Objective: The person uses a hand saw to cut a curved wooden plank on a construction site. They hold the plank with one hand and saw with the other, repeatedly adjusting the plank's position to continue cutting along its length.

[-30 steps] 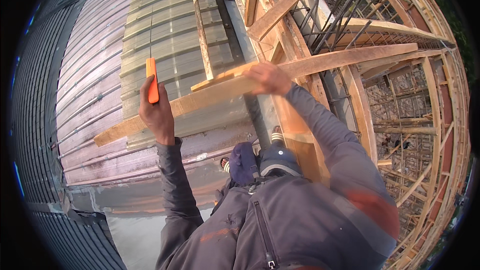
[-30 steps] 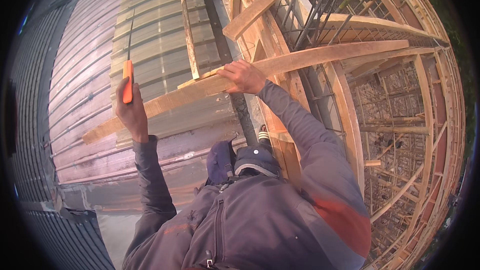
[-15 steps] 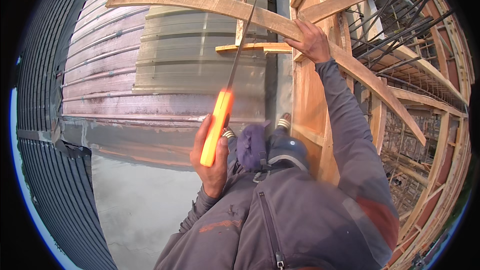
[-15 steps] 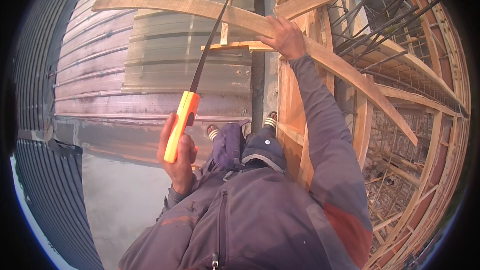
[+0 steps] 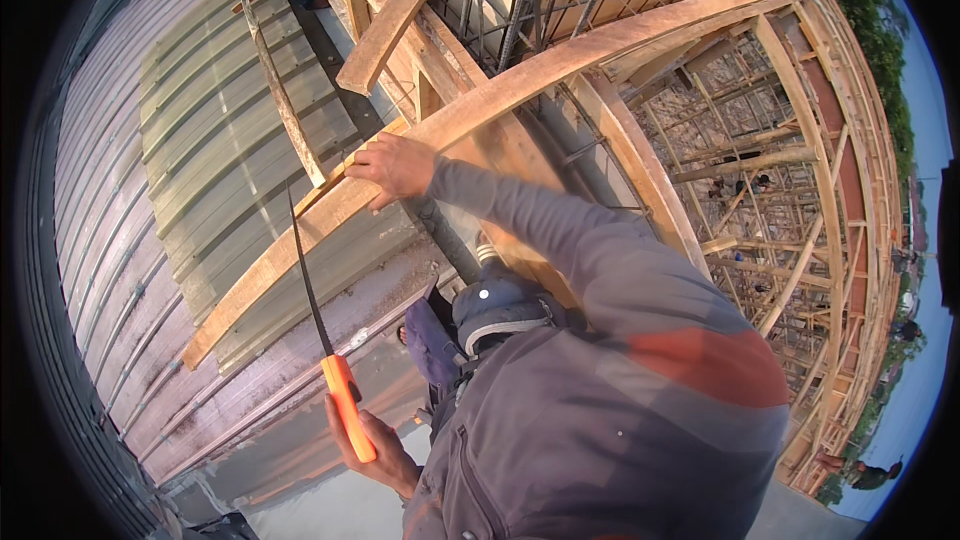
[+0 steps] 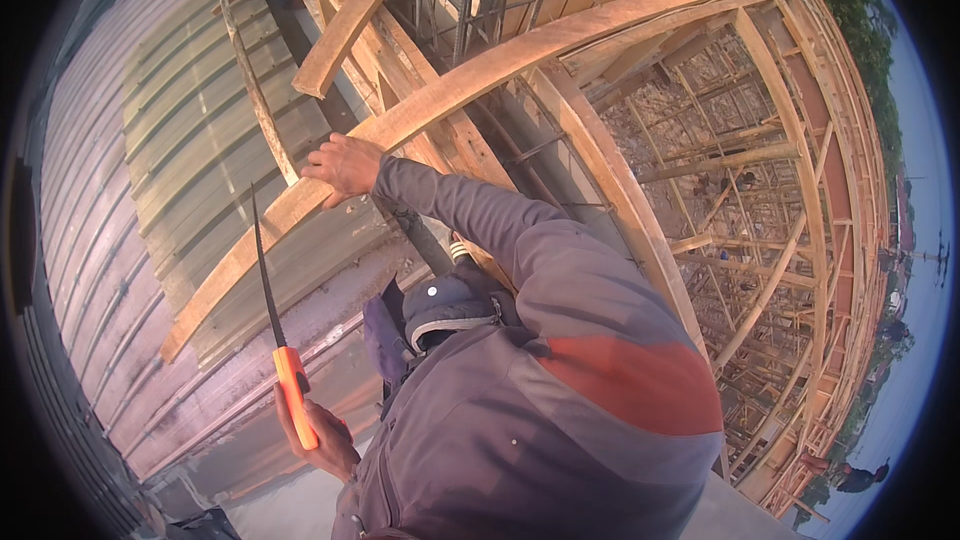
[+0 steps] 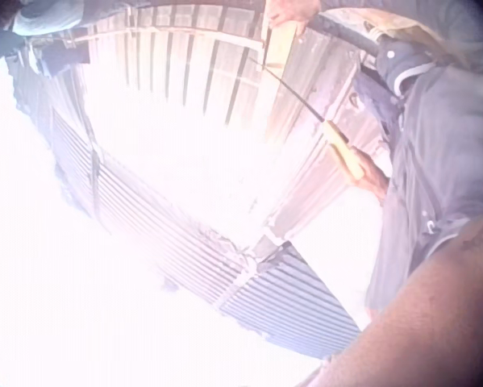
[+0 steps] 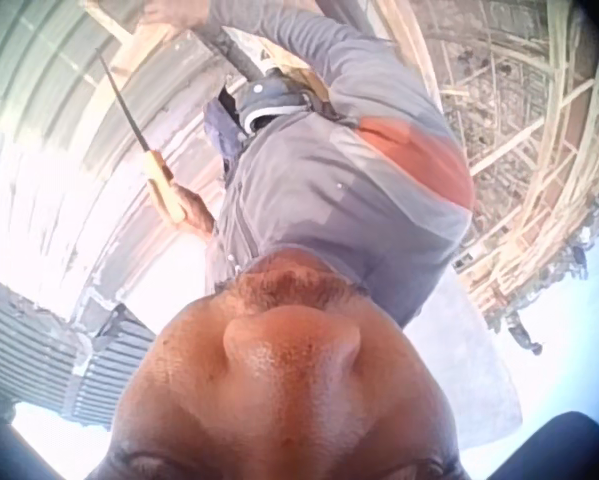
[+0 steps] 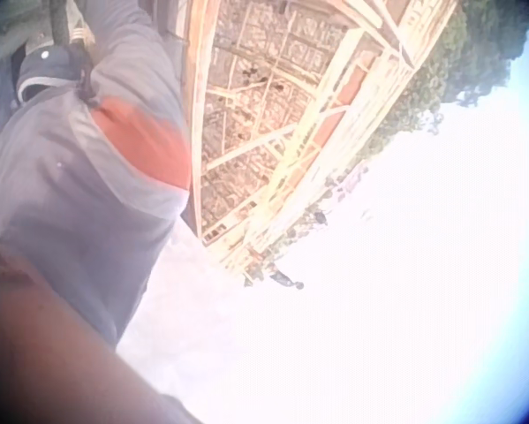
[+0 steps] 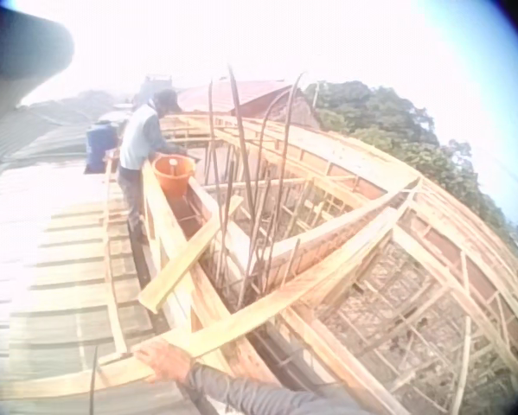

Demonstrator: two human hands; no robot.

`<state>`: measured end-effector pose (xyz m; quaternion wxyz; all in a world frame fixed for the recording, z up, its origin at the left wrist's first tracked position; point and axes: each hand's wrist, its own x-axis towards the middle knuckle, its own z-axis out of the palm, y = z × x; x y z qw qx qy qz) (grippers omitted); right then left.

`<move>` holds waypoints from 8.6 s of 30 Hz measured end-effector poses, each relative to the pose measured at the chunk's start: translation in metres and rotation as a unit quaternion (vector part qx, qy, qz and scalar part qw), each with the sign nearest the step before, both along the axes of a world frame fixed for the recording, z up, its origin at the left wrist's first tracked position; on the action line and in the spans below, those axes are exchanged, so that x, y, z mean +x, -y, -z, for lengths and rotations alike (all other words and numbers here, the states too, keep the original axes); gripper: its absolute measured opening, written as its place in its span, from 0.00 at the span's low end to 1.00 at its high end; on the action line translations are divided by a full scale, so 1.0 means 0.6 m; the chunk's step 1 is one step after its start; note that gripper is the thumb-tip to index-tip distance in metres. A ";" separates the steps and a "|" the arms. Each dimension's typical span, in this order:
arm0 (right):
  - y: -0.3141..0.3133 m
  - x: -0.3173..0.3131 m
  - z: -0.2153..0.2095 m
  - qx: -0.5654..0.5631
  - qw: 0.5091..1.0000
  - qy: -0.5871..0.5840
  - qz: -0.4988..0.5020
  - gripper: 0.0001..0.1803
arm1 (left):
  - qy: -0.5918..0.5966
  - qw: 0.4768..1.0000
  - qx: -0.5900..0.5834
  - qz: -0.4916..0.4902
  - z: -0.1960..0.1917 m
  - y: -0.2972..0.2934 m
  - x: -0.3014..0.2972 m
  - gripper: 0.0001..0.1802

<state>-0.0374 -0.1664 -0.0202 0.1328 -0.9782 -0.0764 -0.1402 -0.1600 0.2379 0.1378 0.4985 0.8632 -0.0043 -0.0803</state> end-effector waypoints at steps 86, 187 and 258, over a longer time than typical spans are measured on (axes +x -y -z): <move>0.046 0.033 -0.055 0.065 0.998 -0.001 0.022 0.35 | 0.020 0.998 -0.050 0.032 -0.143 0.106 -0.002 0.26; 0.014 0.010 0.011 -0.057 0.994 -0.065 0.064 0.35 | -0.015 0.995 -0.085 0.056 0.018 0.133 0.086 0.23; 0.018 0.024 -0.026 -0.064 0.995 -0.038 0.068 0.38 | 0.043 0.986 -0.148 0.063 0.077 0.167 0.142 0.22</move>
